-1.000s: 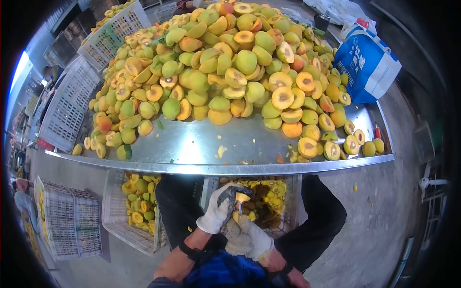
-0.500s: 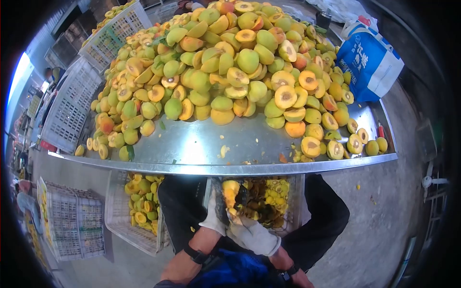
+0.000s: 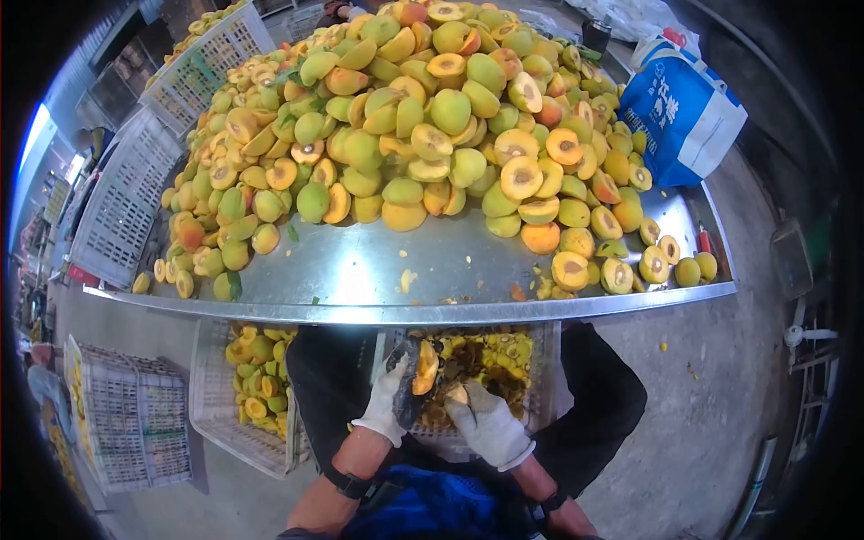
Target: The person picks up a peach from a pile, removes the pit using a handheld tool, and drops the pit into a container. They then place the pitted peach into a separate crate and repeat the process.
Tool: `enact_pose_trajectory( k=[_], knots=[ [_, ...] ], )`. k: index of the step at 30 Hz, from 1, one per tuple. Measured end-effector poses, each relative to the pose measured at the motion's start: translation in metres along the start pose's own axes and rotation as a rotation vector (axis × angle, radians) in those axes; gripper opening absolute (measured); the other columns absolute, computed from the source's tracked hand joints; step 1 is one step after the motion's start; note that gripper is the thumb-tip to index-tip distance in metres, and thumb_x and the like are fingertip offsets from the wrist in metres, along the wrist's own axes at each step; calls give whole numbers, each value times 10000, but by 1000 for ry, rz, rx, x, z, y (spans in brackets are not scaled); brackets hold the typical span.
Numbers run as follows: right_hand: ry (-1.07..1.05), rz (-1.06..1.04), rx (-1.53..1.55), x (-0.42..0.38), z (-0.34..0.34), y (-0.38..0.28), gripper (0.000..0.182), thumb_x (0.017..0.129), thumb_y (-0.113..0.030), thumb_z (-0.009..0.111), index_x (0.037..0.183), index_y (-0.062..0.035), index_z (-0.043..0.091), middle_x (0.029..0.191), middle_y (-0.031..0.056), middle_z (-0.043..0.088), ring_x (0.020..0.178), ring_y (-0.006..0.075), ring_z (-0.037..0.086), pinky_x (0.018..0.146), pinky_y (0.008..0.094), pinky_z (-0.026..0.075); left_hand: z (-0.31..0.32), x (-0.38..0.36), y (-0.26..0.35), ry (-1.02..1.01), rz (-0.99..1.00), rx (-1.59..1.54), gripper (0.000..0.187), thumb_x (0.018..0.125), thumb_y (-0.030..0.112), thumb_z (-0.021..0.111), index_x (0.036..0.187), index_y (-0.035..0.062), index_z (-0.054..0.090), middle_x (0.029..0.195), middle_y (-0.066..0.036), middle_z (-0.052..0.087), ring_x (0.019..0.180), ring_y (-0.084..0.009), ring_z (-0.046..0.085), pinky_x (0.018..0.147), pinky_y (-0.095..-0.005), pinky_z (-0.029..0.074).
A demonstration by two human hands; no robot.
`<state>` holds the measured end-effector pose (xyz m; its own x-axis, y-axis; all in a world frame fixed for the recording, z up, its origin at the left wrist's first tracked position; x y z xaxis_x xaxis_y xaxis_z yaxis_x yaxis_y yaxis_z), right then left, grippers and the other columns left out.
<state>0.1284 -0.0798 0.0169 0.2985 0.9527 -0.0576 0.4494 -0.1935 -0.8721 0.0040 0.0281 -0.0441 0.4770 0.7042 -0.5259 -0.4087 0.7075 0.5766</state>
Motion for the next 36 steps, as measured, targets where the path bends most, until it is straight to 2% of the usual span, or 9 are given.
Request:
enact_pose_trajectory(
  k=[7, 14, 20, 23, 24, 27, 29, 33, 36],
  knots=[
    [-62, -55, -268, 9, 6, 12, 248, 844, -171, 678, 1018, -25, 578, 769, 196, 632, 733, 396, 633, 630, 450, 502, 11, -13, -2, 81, -55, 172, 279, 970, 177, 551, 1181, -4, 574, 1039, -79, 649, 891, -160, 645, 791, -289, 536],
    [118, -70, -269, 21, -16, 27, 188, 828, -164, 693, 947, -54, 598, 741, 191, 616, 713, 388, 627, 607, 454, 495, 3, -25, -13, 169, -228, 265, 248, 965, 168, 564, 1167, 26, 539, 985, -71, 644, 864, -155, 648, 728, -290, 546],
    [-62, 11, -350, 16, -9, 15, 178, 856, -194, 671, 913, -38, 608, 778, 185, 633, 724, 401, 625, 610, 458, 501, 0, -22, -14, 117, -226, 204, 221, 967, 154, 552, 1147, 26, 553, 992, -78, 650, 857, -159, 658, 709, -291, 553],
    [150, 4, -374, 25, -7, 59, 221, 866, -231, 667, 922, -26, 605, 797, 202, 636, 749, 410, 626, 626, 456, 502, 2, -27, -12, 100, -221, 193, 213, 966, 156, 555, 1117, 9, 590, 951, -63, 646, 814, -147, 645, 692, -281, 544],
    [168, 164, -234, 20, -9, 74, 270, 884, -249, 639, 991, -2, 612, 874, 236, 646, 842, 427, 622, 698, 461, 501, 2, -28, -11, 80, -219, 173, 214, 966, 156, 559, 1106, 1, 605, 932, -55, 642, 794, -140, 638, 686, -277, 539],
    [122, 330, -70, 12, -17, 65, 314, 909, -260, 592, 1078, 5, 608, 958, 260, 645, 935, 442, 602, 774, 467, 486, -6, -31, 9, 92, -56, 283, 209, 960, 119, 562, 1118, -10, 603, 953, -58, 645, 810, -131, 632, 699, -279, 534],
    [138, 228, -151, 7, -13, 80, 293, 918, -266, 574, 1040, 0, 595, 921, 260, 649, 901, 463, 600, 742, 480, 484, -22, -34, 34, 33, 132, 429, 239, 935, 61, 580, 1161, -19, 588, 1029, -53, 642, 911, -107, 607, 803, -260, 505],
    [61, 243, -158, 5, -15, 99, 298, 924, -255, 555, 1078, -4, 599, 970, 274, 642, 998, 448, 585, 802, 482, 467, -20, -100, 160, 490, 839, 1492, 329, 762, -8, 680, 1084, -6, 610, 1009, -159, 636, 939, -296, 628, 838, -366, 498],
    [85, 282, -217, 5, -9, 104, 283, 920, -253, 555, 1048, -6, 607, 932, 278, 640, 955, 464, 593, 772, 495, 471, -38, -122, 242, 702, 1045, 1751, 300, 734, 12, 695, 1025, 8, 622, 1003, -204, 613, 941, -374, 603, 834, -414, 487]
  ],
)
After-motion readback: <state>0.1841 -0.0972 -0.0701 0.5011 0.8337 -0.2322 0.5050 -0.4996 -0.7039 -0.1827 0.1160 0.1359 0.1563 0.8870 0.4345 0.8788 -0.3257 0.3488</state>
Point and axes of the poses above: each hand's wrist, its own x-axis towards the middle knuckle, its own z-axis out of the palm, y = z × x, the point moved 5 cm from there along x, towards the middle knuckle
